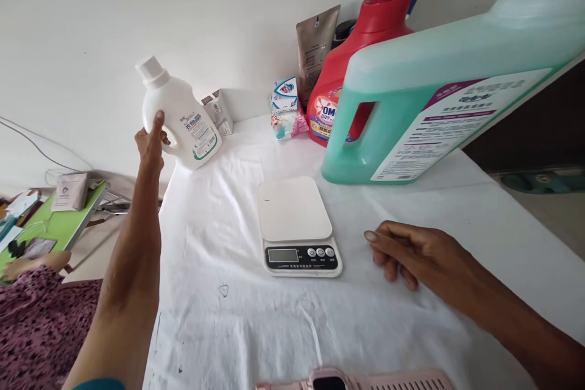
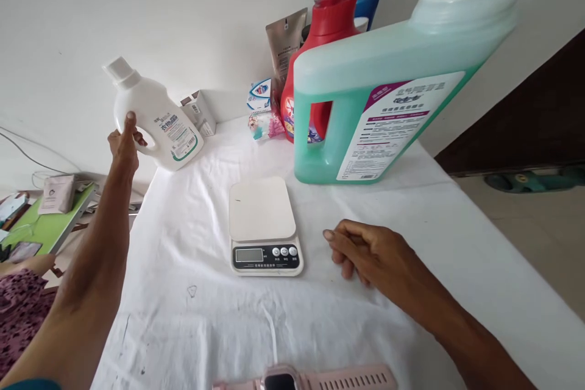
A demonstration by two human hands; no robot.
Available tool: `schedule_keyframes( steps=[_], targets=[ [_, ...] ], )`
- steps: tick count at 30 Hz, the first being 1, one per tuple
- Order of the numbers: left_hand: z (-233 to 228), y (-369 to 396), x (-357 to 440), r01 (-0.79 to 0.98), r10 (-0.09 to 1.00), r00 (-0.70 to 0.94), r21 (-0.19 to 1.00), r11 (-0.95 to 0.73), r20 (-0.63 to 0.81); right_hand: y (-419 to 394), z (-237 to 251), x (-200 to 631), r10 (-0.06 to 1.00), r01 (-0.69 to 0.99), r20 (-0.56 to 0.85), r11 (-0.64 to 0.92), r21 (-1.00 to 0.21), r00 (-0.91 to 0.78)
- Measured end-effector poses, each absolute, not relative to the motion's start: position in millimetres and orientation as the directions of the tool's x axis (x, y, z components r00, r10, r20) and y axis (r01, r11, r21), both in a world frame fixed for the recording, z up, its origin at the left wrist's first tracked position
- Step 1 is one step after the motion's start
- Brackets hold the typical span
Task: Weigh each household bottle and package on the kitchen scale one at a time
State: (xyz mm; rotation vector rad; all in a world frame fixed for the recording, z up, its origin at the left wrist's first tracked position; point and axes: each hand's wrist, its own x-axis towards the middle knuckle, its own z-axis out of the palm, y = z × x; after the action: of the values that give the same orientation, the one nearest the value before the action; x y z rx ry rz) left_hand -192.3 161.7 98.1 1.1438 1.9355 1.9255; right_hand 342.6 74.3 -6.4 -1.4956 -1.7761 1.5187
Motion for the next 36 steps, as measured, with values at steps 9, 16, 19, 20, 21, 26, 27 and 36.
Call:
schedule_keyframes(
  steps=[9,16,19,20,21,26,27,36],
  targets=[
    [86.7,97.7,-130.3,0.407,0.446,-0.756,0.878,-0.252,0.479,86.4,-9.4,297.7,0.972,0.388,-0.025,0.070,-0.919,-0.234],
    [92.6,12.7,-106.5,0.366,0.380,-0.815,0.896,-0.250,0.438,85.9,-11.0,301.2,0.968,0.334,0.029,0.114,-0.936,-0.248],
    [99.0,-22.6,-86.5,0.358,0.334,-0.845,0.906,-0.226,0.417,86.4,-11.8,302.5,0.967,0.298,0.069,0.144,-0.944,-0.246],
    [101.5,-33.2,-79.7,0.353,0.323,-0.854,0.911,-0.214,0.407,86.7,-12.3,302.7,0.967,0.281,0.081,0.150,-0.948,-0.242],
    [104.1,-43.1,-73.1,0.350,0.316,-0.860,0.914,-0.204,0.400,87.0,-12.6,302.9,0.968,0.263,0.092,0.154,-0.952,-0.235],
    [118.9,-81.0,-45.4,0.329,0.338,-0.859,0.921,-0.210,0.384,87.1,-11.0,303.4,0.976,0.228,0.104,0.147,-0.962,-0.190],
    [122.0,-85.4,-40.7,0.308,0.355,-0.857,0.923,-0.229,0.374,87.1,-10.6,303.5,0.978,0.229,0.104,0.144,-0.963,-0.180],
    [143.3,-56.1,11.1,0.167,0.545,-0.756,0.913,-0.372,0.361,91.0,-17.5,302.7,0.974,0.232,0.134,0.175,-0.957,-0.184]
  ],
)
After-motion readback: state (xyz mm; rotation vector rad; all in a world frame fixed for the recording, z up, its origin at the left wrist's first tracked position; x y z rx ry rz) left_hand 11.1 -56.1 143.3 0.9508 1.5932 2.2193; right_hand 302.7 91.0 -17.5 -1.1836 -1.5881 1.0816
